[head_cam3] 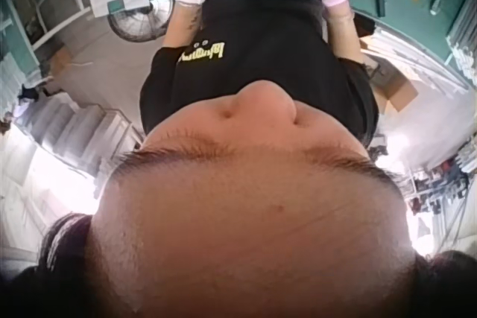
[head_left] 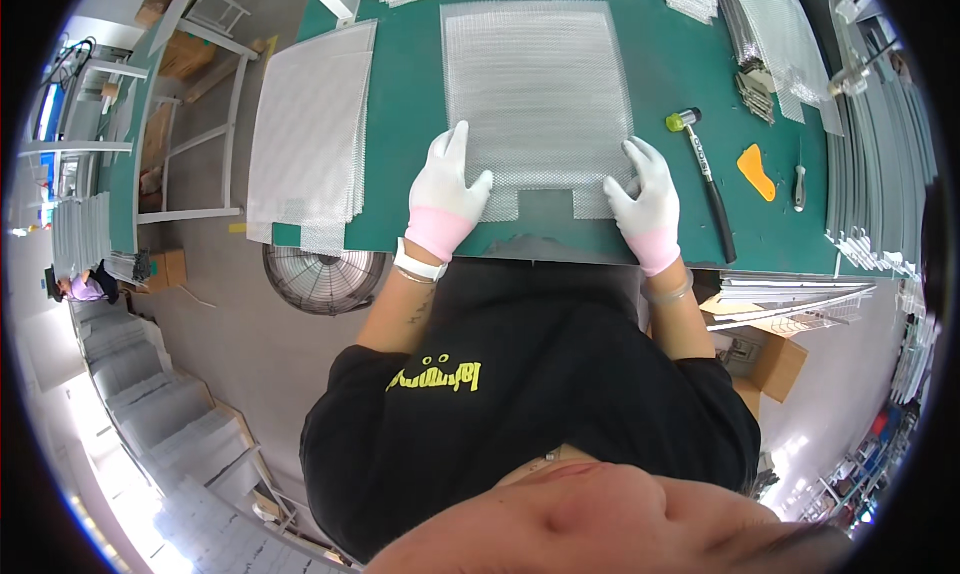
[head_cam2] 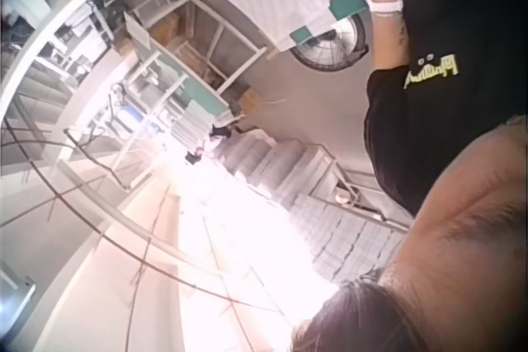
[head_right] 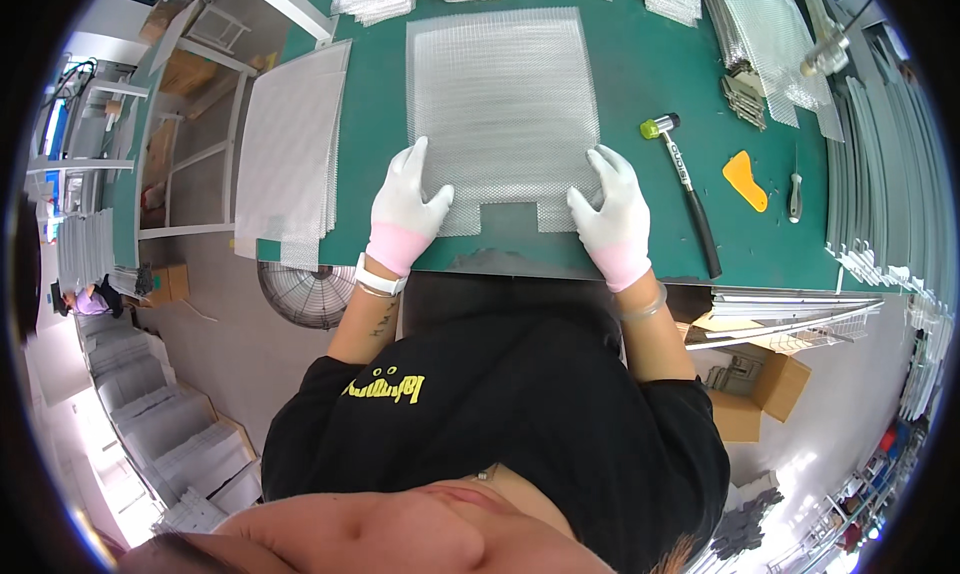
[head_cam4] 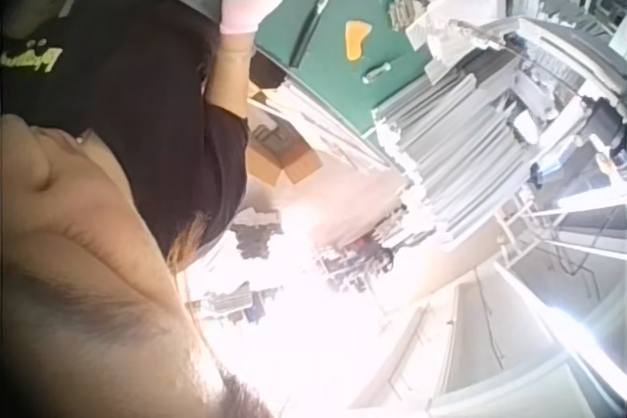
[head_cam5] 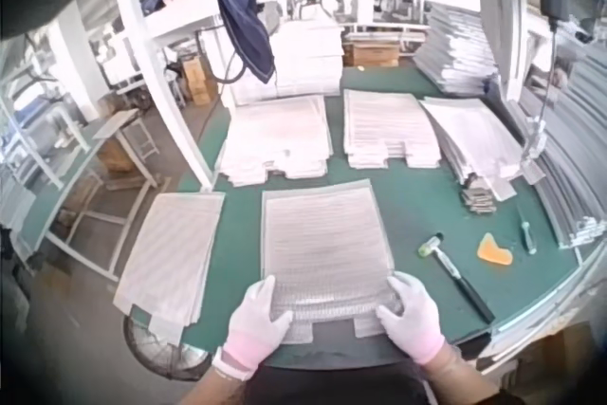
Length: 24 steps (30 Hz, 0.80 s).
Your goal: The person assembles a light fixture by placing a plastic grid onto a metal frame and securing it with a power drill. They repeat this process for a second unit, handling the grid, frame, and drill in a repetitive assembly line manner.
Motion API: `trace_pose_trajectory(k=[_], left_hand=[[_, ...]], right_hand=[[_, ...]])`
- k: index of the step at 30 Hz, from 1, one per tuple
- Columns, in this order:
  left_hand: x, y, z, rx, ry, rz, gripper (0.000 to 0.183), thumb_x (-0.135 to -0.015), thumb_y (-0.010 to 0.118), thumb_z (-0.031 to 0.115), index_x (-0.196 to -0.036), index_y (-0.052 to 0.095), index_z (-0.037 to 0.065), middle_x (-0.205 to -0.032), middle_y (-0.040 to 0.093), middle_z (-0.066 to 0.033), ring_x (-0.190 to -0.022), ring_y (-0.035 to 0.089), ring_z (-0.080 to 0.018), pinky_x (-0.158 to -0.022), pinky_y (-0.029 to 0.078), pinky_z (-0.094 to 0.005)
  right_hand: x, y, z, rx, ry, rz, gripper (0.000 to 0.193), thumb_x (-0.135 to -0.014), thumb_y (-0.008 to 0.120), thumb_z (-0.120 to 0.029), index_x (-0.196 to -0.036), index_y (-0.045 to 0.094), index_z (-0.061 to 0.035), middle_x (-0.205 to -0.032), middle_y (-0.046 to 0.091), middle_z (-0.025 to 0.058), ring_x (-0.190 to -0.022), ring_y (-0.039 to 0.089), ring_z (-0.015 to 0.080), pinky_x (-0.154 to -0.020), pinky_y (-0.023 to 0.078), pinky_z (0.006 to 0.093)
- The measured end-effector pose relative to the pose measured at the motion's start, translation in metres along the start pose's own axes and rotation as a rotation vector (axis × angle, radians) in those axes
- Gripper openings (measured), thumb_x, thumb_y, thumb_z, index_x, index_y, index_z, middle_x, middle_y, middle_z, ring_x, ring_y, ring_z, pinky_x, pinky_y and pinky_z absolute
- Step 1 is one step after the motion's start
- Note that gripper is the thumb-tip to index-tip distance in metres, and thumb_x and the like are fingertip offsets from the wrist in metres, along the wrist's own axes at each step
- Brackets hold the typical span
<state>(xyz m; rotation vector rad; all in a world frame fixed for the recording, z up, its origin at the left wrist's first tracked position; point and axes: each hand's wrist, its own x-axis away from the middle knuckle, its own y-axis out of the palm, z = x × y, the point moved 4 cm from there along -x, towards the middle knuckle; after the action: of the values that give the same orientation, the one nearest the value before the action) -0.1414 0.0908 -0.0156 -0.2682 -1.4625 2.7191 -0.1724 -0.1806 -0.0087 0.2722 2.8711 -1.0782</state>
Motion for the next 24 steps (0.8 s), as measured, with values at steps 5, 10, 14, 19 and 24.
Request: trace_pose_trajectory(k=[5, 10, 14, 19, 24], left_hand=[[0.0, 0.006, -0.003, -0.022, -0.023, -0.047, 0.073, -0.082, 0.072, 0.022, -0.144, 0.042, 0.001, -0.137, 0.05, -0.0245, -0.122, 0.055, -0.0388, -0.099, 0.05, -0.0407], [-0.001, 0.007, -0.005, -0.03, -0.032, -0.069, 0.073, -0.083, 0.071, 0.023, -0.145, 0.041, 0.001, -0.137, 0.049, -0.0244, -0.123, 0.054, -0.0384, -0.1, 0.05, -0.0406], [-0.002, 0.004, -0.004, -0.001, -0.044, -0.071, 0.071, -0.082, 0.072, 0.024, -0.144, 0.045, 0.003, -0.139, 0.049, -0.0237, -0.125, 0.053, -0.037, -0.101, 0.049, -0.0395], [-0.01, -0.008, -0.001, -0.16, -0.122, -0.116, 0.069, -0.078, 0.075, 0.03, -0.14, 0.054, 0.01, -0.143, 0.046, -0.0205, -0.131, 0.048, -0.0382, -0.105, 0.045, -0.0431], [-0.022, 0.009, -0.028, -0.323, 0.178, -0.13, 0.069, -0.077, 0.075, 0.043, -0.139, 0.057, 0.018, -0.156, 0.037, -0.0141, -0.141, 0.03, -0.046, -0.116, 0.021, -0.0594]], right_hand=[[0.003, 0.009, 0.012, 0.221, -0.261, 0.123, 0.052, -0.079, 0.075, -0.013, -0.128, 0.059, -0.0018, -0.135, 0.058, 0.0139, -0.069, 0.058, 0.0185, -0.069, 0.052, 0.0292], [0.002, 0.009, 0.01, 0.195, -0.185, 0.046, 0.051, -0.082, 0.073, -0.016, -0.129, 0.058, -0.0028, -0.135, 0.056, 0.0171, -0.11, 0.059, 0.0323, -0.091, 0.052, 0.0371], [0.0, 0.007, 0.007, 0.288, -0.199, 0.015, 0.05, -0.083, 0.072, -0.02, -0.129, 0.058, -0.0025, -0.136, 0.055, 0.0185, -0.117, 0.06, 0.0354, -0.094, 0.052, 0.0393], [-0.002, -0.001, -0.005, 0.438, -0.098, -0.118, 0.049, -0.084, 0.071, -0.026, -0.128, 0.06, -0.0051, -0.136, 0.054, 0.0184, -0.113, 0.062, 0.0351, -0.093, 0.052, 0.04], [-0.056, -0.067, 0.012, 0.49, -0.363, 0.094, 0.021, -0.08, 0.069, -0.021, -0.096, 0.071, -0.0077, -0.108, 0.067, 0.0151, -0.1, 0.065, 0.0344, -0.089, 0.053, 0.0417]])
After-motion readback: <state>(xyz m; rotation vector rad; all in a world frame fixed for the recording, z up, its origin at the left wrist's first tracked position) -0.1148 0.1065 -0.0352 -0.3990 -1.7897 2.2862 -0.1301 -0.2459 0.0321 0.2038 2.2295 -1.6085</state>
